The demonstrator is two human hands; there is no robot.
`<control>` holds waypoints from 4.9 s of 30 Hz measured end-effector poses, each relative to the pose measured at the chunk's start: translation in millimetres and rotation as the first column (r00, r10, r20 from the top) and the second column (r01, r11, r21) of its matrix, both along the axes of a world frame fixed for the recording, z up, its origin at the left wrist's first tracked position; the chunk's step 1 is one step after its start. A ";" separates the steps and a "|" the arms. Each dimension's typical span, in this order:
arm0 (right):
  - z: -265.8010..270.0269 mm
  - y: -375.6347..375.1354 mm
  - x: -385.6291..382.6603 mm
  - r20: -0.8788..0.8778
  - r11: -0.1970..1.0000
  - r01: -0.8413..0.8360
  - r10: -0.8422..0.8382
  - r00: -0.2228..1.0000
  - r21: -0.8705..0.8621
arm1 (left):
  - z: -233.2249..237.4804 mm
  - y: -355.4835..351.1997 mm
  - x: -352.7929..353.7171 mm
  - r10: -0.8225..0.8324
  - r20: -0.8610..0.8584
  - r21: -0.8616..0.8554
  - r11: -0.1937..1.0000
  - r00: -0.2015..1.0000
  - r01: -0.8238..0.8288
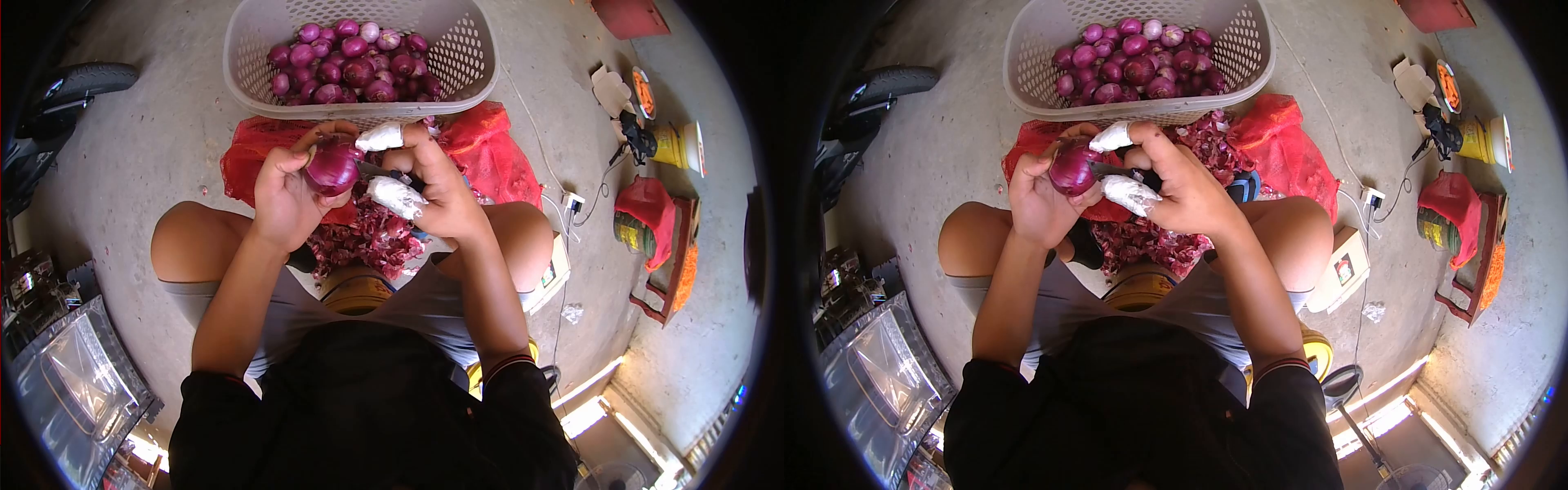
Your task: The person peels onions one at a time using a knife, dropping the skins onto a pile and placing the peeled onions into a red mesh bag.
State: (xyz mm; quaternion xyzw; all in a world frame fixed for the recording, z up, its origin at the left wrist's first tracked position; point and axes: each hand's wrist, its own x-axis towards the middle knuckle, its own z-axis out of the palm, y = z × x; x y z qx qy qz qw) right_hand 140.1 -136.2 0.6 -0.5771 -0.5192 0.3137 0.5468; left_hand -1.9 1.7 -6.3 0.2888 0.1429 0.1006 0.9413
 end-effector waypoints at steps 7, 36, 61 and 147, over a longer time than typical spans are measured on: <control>-5.5 1.5 -0.5 0.013 1.000 -0.009 0.009 1.000 0.025 | -0.3 0.1 0.0 -0.012 -0.016 -0.060 0.998 1.000 0.011; -9.3 1.0 3.2 -0.093 0.997 0.029 -0.021 0.995 0.078 | 6.4 -1.1 0.8 -0.032 -0.035 -0.136 0.990 0.999 0.027; -8.2 -3.6 5.8 -0.110 0.999 -0.009 0.003 0.994 -0.048 | 3.6 1.0 0.8 0.012 -0.047 -0.012 1.000 0.999 -0.013; -3.9 -0.7 18.6 -0.430 0.967 0.225 -0.253 0.867 -0.115 | 3.6 -4.1 3.3 0.087 0.220 0.260 0.955 0.972 -0.144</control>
